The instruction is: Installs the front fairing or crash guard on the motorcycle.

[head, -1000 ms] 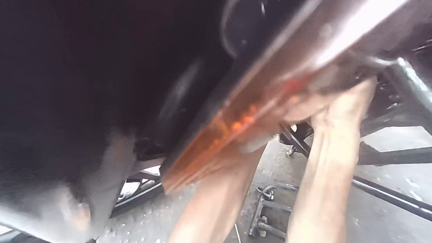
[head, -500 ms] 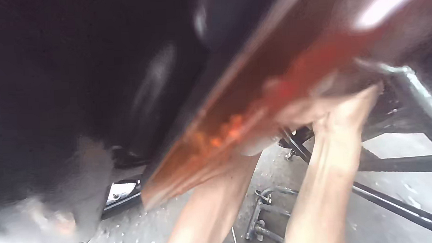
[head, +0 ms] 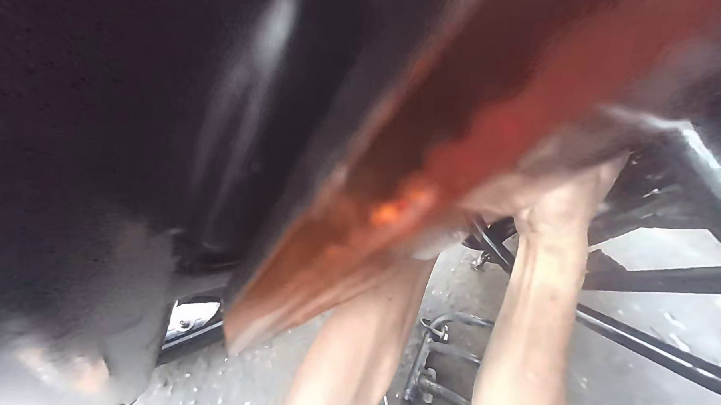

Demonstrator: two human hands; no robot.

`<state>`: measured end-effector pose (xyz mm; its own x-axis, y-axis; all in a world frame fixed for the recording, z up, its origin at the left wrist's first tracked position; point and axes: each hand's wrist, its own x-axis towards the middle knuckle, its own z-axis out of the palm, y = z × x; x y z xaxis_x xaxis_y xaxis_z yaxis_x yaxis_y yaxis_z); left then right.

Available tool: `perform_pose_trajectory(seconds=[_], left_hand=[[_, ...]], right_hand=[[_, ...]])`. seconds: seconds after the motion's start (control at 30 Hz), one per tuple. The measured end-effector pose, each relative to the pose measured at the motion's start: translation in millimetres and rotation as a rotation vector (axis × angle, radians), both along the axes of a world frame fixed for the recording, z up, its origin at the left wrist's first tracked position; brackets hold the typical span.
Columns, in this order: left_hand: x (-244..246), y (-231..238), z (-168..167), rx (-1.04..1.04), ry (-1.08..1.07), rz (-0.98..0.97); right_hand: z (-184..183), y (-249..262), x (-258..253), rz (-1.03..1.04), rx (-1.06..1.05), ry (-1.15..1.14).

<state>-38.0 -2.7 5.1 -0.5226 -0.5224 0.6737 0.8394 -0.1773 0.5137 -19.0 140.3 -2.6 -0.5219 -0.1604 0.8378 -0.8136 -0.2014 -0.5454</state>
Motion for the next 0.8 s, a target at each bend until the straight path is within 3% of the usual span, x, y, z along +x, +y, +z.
perform_pose_trajectory(seconds=[0.2, 0.3, 0.37, 0.47, 0.57, 0.7, 0.8], left_hand=[[-2.9, 0.7, 4.8, 0.042, -0.006, 0.067], [1.8, -2.5, -2.3, 0.033, -0.002, 0.006], [5.3, -2.8, 3.5, 0.006, 0.034, -0.055], [48.0, 4.4, 24.1, 0.048, -0.012, -0.098], [93.4, 25.9, 53.4, 0.161, -0.185, -0.045], [110.0, 32.9, 45.1, 0.158, -0.218, -0.068], [120.4, 41.0, 45.8, 0.223, -0.340, -0.094]], right_hand=[[-1.1, -1.1, -2.0, -0.102, 0.021, 0.037], [-6.4, -3.1, 3.4, -0.135, 0.017, 0.094], [11.4, -10.3, 28.6, -0.138, 0.001, 0.101], [36.4, -17.6, 77.4, -0.083, 0.106, -0.010], [45.7, -15.8, 95.6, -0.180, 0.214, -0.054], [57.7, -13.3, 122.7, -0.327, 0.378, -0.301], [52.7, -23.9, 102.7, -0.358, 0.367, -0.306]])
